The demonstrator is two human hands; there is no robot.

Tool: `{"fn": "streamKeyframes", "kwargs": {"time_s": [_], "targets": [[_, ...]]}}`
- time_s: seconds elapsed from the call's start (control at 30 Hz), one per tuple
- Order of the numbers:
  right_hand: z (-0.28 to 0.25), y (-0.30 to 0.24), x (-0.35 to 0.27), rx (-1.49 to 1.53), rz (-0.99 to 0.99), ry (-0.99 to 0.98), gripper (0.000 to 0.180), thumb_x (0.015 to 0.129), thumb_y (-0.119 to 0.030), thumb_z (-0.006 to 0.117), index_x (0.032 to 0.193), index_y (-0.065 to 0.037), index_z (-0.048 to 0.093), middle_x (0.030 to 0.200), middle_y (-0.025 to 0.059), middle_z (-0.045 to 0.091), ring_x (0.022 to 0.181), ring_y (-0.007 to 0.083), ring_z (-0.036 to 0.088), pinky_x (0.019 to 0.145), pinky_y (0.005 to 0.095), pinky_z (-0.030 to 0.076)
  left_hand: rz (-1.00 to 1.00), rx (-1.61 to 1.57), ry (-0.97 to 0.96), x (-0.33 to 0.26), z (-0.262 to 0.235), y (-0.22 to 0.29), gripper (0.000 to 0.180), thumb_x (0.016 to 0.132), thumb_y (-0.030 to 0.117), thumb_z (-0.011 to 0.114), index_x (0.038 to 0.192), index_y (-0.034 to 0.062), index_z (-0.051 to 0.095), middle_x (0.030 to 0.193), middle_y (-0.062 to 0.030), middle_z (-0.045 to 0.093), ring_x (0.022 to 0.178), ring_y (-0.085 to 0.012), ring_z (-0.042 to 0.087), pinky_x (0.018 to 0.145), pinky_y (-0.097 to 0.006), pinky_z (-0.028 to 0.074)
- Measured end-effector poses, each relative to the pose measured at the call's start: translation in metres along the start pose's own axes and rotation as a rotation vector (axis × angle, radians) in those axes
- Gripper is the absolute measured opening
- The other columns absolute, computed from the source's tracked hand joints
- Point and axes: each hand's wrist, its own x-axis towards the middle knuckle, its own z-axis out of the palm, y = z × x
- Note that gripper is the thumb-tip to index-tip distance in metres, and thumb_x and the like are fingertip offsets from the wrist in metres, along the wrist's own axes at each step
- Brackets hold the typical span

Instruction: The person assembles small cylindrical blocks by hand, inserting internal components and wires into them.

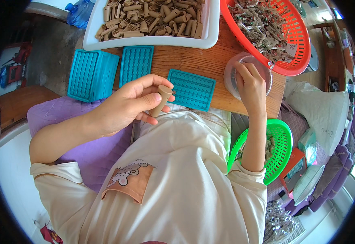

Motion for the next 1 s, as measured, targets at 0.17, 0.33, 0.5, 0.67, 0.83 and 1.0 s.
{"fn": "streamKeyframes", "kwargs": {"time_s": [0.17,0.33,0.5,0.67,0.83,1.0], "targets": [[-0.004,0.004,-0.001,0.019,-0.109,-0.060,0.020,0.070,0.001,0.056,0.088,-0.006,0.060,0.080,0.0075,0.057,0.069,0.0244,0.057,0.059,0.0325,0.047,-0.003,0.003,-0.012,0.001,0.000,0.000,0.026,0.088,0.017,0.041,0.113,0.0091,0.041,0.107,-0.0062,0.049,0.093,-0.0117,0.051,0.070,-0.025,0.046],[-0.003,0.008,-0.001,0.118,-0.052,-0.113,0.018,0.068,0.001,0.056,0.084,-0.005,0.062,0.082,0.0070,0.058,0.069,0.0223,0.058,0.059,0.0305,0.047,-0.011,0.010,-0.003,0.001,0.000,0.000,0.026,0.088,0.017,0.041,0.113,0.0090,0.041,0.107,-0.0068,0.048,0.093,-0.0121,0.051,0.071,-0.026,0.046],[-0.006,0.011,0.001,0.203,-0.072,-0.129,0.019,0.068,0.002,0.056,0.085,-0.003,0.062,0.080,0.0082,0.059,0.070,0.0215,0.057,0.061,0.0294,0.046,-0.009,-0.002,0.000,0.001,-0.001,0.000,0.026,0.088,0.017,0.041,0.113,0.0090,0.041,0.108,-0.0072,0.048,0.094,-0.0125,0.051,0.071,-0.026,0.046],[-0.005,0.018,0.001,0.220,-0.097,-0.075,0.018,0.068,0.003,0.056,0.085,-0.002,0.062,0.080,0.0082,0.059,0.071,0.0195,0.057,0.063,0.0286,0.045,-0.019,-0.091,0.020,0.000,-0.001,0.003,0.027,0.088,0.017,0.042,0.114,0.0094,0.040,0.110,-0.0079,0.047,0.095,-0.0134,0.050,0.069,-0.026,0.047],[-0.011,-0.002,0.003,0.802,0.348,0.190,0.014,0.076,0.004,0.054,0.089,0.003,0.058,0.081,0.0070,0.059,0.070,0.0112,0.056,0.064,0.0213,0.045,0.067,-0.083,-0.003,-0.001,0.000,0.005,0.029,0.087,0.018,0.044,0.115,0.0108,0.039,0.109,-0.0057,0.049,0.098,-0.0146,0.050,0.066,-0.026,0.048],[-0.012,-0.076,0.006,1.149,0.214,0.189,0.005,0.077,0.004,0.055,0.081,0.004,0.055,0.089,0.0100,0.058,0.074,0.0133,0.057,0.065,0.0225,0.047,0.083,-0.226,0.016,0.002,-0.003,0.005,0.029,0.087,0.021,0.045,0.114,0.0110,0.040,0.110,-0.0055,0.050,0.100,-0.0165,0.051,0.063,-0.025,0.050]]}}
